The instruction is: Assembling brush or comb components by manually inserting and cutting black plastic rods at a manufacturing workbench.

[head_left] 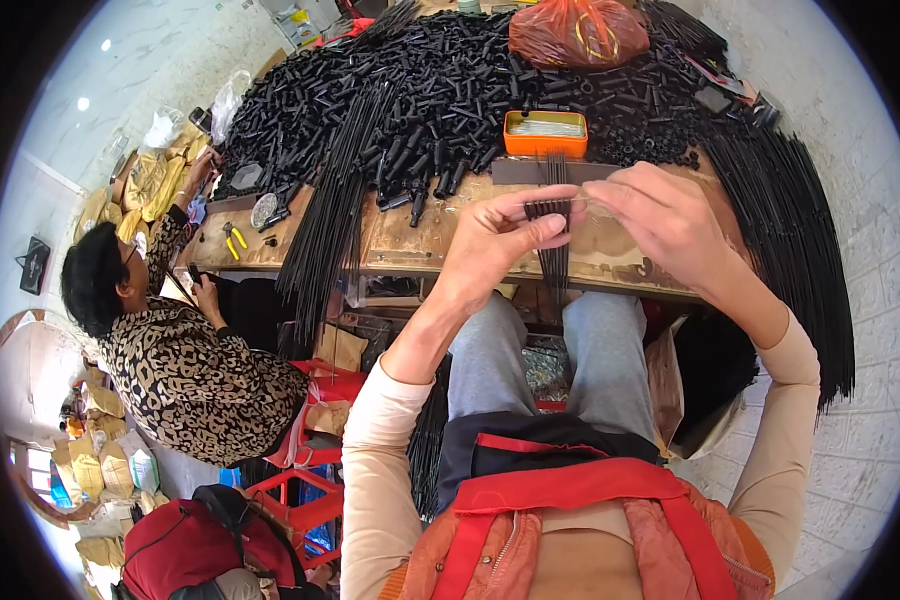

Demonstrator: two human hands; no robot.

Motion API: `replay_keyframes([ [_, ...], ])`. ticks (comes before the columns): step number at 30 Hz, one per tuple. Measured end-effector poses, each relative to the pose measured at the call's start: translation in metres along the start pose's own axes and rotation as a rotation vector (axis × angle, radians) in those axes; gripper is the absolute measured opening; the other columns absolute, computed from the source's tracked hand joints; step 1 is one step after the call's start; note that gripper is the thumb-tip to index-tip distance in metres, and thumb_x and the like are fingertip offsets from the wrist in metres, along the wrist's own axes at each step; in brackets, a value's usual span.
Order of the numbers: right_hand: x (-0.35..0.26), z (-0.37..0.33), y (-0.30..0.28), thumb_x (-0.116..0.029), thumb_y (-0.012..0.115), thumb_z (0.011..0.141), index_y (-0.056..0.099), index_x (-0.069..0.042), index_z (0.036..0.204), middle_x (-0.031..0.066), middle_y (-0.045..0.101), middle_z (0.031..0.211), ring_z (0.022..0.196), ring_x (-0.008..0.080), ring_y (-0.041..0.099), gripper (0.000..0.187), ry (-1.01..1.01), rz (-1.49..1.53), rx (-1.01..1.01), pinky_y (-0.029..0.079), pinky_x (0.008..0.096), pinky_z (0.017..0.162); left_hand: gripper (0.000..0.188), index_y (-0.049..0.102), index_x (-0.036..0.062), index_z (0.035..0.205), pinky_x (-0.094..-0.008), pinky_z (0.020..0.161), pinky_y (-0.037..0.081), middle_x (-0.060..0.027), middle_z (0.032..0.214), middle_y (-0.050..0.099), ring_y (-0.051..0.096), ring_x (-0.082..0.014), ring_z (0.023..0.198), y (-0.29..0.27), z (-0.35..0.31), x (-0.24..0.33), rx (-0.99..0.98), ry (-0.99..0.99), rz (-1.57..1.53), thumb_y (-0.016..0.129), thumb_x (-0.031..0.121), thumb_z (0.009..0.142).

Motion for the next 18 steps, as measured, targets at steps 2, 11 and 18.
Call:
replay_keyframes([
  [2, -0.003, 0.000, 0.000, 0.003, 0.069, 0.074, 0.066, 0.001, 0.107, 0.0128, 0.063, 0.090, 0.077, 0.0261, 0.064, 0.033, -0.047, -0.008, -0.014, 0.052, 0.0329, 0.064, 0.032, 0.061, -0.0005, 0.124, -0.0355, 0.093, 0.055, -0.0130, 0.112, 0.068, 0.066, -0.0222, 0.105, 0.004, 0.001, -0.002, -0.010, -0.019, 0.041, 0.060, 0.002, 0.092],
  [11, 0.025, 0.002, 0.022, -0.003, 0.067, 0.084, 0.057, -0.003, 0.129, 0.0095, 0.067, 0.097, 0.074, 0.0168, 0.064, 0.046, 0.274, 0.464, -0.043, 0.052, 0.0280, 0.066, 0.033, 0.063, 0.0002, 0.121, -0.0302, 0.094, 0.051, -0.0095, 0.111, 0.069, 0.064, -0.0141, 0.103, -0.013, -0.004, -0.029, 0.018, -0.118, 0.080, 0.066, 0.001, 0.088],
  [18, 0.118, -0.063, 0.078, -0.014, 0.060, 0.091, 0.065, -0.003, 0.114, 0.0103, 0.067, 0.097, 0.081, 0.0184, 0.063, 0.027, 0.835, 0.470, -0.141, 0.050, 0.0321, 0.073, 0.081, 0.048, 0.0103, 0.141, -0.0375, 0.098, 0.047, -0.0194, 0.132, 0.057, 0.058, -0.0365, 0.117, -0.042, -0.010, -0.086, -0.147, -0.073, 1.101, 0.083, 0.016, 0.068],
])
Point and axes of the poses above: each hand's wrist, its own z-axis towards the middle knuckle, its own y-axis out of the palm, x = y × z, the point moved 9 cm from there along z, towards the middle knuckle
